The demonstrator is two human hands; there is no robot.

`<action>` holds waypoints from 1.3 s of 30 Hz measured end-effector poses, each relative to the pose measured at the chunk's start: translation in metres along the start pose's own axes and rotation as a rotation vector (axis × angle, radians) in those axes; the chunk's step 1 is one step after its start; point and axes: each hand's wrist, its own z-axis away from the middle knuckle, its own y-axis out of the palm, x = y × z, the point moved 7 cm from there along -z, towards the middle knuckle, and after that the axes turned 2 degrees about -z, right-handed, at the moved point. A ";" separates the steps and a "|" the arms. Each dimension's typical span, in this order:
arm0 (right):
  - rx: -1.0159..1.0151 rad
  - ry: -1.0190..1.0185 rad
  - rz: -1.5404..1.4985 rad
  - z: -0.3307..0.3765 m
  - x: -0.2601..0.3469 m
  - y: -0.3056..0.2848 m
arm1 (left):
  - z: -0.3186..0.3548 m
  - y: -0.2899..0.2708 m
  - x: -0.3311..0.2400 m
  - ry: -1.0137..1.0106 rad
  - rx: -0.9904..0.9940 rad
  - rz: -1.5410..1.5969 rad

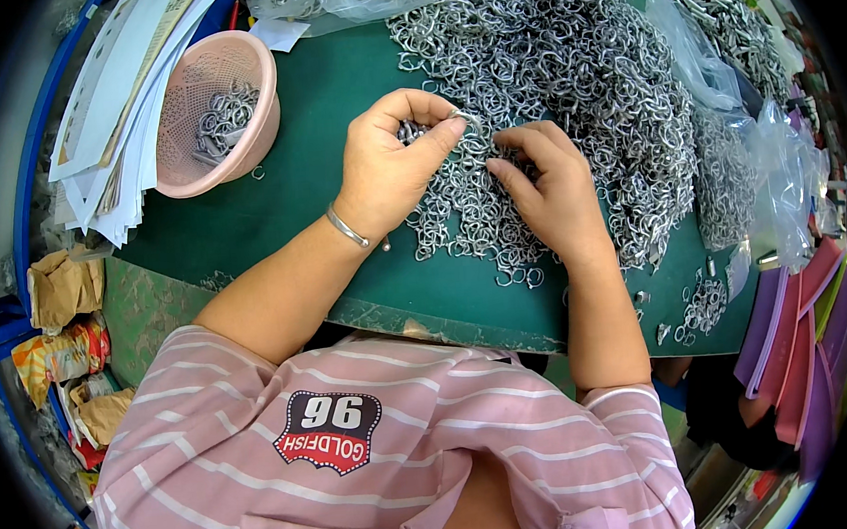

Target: The person links together and sorts small metal rings by hand, moving some rings into a pink bowl while other piles remain on the table. The person handles the rings one at a time and in small groups.

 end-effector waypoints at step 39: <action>-0.191 0.021 -0.175 -0.004 -0.018 -0.018 | 0.005 0.012 -0.004 0.060 0.156 -0.016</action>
